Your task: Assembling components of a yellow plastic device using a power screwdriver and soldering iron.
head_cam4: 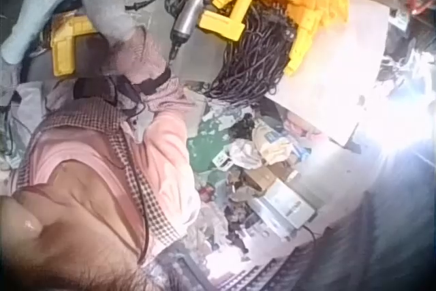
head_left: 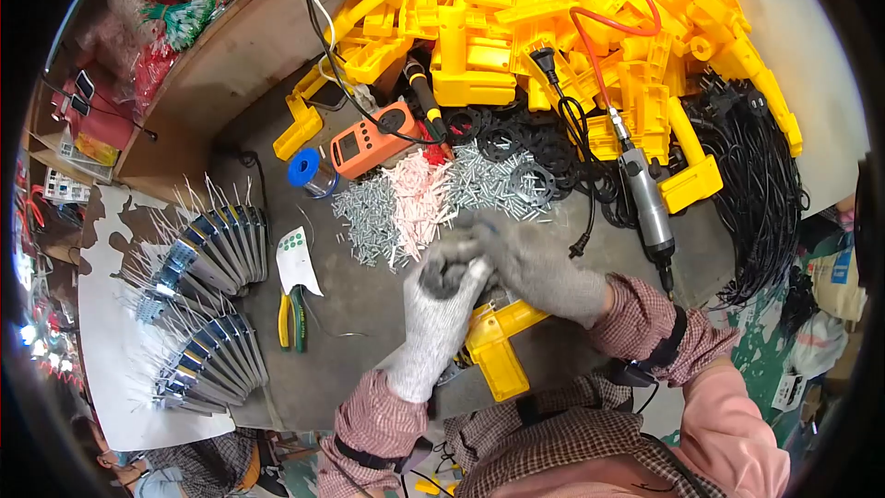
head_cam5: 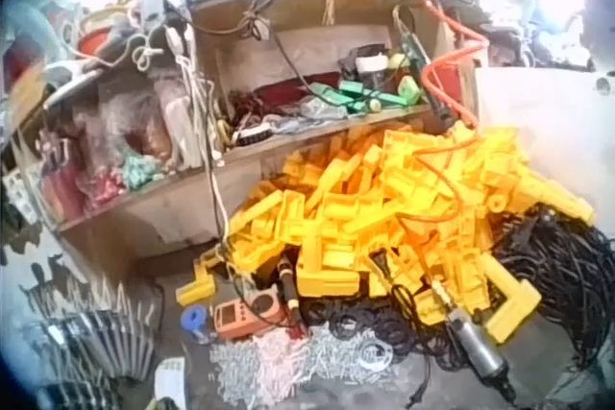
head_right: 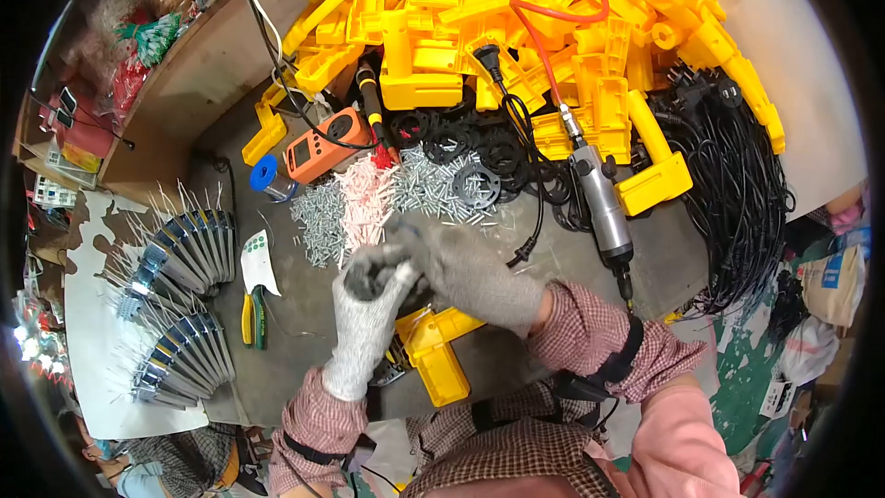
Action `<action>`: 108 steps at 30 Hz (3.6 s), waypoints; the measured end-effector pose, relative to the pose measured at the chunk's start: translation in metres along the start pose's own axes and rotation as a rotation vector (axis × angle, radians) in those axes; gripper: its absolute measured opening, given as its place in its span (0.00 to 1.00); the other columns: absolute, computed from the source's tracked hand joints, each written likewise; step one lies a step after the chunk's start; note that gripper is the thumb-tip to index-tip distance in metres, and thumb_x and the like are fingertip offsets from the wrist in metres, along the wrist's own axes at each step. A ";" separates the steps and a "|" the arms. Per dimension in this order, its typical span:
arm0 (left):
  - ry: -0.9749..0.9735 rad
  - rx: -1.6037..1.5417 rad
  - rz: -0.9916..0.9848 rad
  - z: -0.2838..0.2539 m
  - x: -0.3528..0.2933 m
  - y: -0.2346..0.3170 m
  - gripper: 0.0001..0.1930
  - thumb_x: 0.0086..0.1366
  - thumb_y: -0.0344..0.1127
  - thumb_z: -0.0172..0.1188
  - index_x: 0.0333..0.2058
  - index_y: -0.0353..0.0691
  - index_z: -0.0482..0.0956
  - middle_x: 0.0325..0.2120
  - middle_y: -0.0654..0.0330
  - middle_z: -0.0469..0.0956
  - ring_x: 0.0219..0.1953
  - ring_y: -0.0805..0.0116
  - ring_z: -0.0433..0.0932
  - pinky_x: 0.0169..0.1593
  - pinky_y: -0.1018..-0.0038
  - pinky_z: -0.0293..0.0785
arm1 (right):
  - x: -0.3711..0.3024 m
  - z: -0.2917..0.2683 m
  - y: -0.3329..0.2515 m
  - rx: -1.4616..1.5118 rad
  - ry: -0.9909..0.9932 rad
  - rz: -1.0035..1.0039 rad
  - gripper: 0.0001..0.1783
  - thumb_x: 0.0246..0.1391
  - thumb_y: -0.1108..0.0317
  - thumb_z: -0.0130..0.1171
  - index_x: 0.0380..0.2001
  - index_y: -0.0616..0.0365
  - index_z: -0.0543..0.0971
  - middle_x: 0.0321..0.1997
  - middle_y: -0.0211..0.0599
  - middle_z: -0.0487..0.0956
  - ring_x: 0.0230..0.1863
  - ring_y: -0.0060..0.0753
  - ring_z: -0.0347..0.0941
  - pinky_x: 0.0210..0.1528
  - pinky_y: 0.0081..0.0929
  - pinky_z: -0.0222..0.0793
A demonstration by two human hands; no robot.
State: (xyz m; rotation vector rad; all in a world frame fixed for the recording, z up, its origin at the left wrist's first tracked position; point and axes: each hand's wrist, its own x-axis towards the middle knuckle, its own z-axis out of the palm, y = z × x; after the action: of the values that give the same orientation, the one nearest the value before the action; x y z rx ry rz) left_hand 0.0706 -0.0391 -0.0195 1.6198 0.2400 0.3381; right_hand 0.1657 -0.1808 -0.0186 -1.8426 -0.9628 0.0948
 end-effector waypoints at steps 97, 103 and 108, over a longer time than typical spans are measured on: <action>-0.063 0.343 0.035 -0.038 -0.001 0.025 0.08 0.65 0.24 0.65 0.42 0.32 0.83 0.41 0.61 0.81 0.44 0.74 0.79 0.50 0.75 0.75 | 0.005 -0.026 -0.009 0.214 -0.287 0.181 0.12 0.62 0.65 0.58 0.45 0.58 0.80 0.32 0.42 0.81 0.34 0.36 0.82 0.37 0.33 0.76; 0.080 0.022 -0.158 -0.029 -0.005 0.023 0.11 0.66 0.26 0.66 0.46 0.32 0.82 0.41 0.59 0.83 0.43 0.74 0.80 0.50 0.76 0.76 | 0.005 -0.023 -0.008 0.185 -0.248 0.108 0.12 0.63 0.64 0.59 0.47 0.57 0.80 0.36 0.42 0.83 0.36 0.39 0.82 0.39 0.34 0.77; 0.093 0.089 -0.032 -0.020 -0.012 0.025 0.11 0.64 0.25 0.67 0.45 0.31 0.82 0.42 0.57 0.81 0.45 0.72 0.80 0.50 0.76 0.77 | 0.006 -0.026 -0.013 0.252 -0.272 0.156 0.11 0.63 0.66 0.59 0.47 0.57 0.80 0.37 0.42 0.83 0.39 0.39 0.83 0.40 0.34 0.77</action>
State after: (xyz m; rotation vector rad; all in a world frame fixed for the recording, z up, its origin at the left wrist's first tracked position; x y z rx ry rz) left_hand 0.0508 -0.0263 0.0054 1.6877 0.3550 0.3834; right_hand 0.1748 -0.1939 0.0065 -1.6939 -0.9417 0.5496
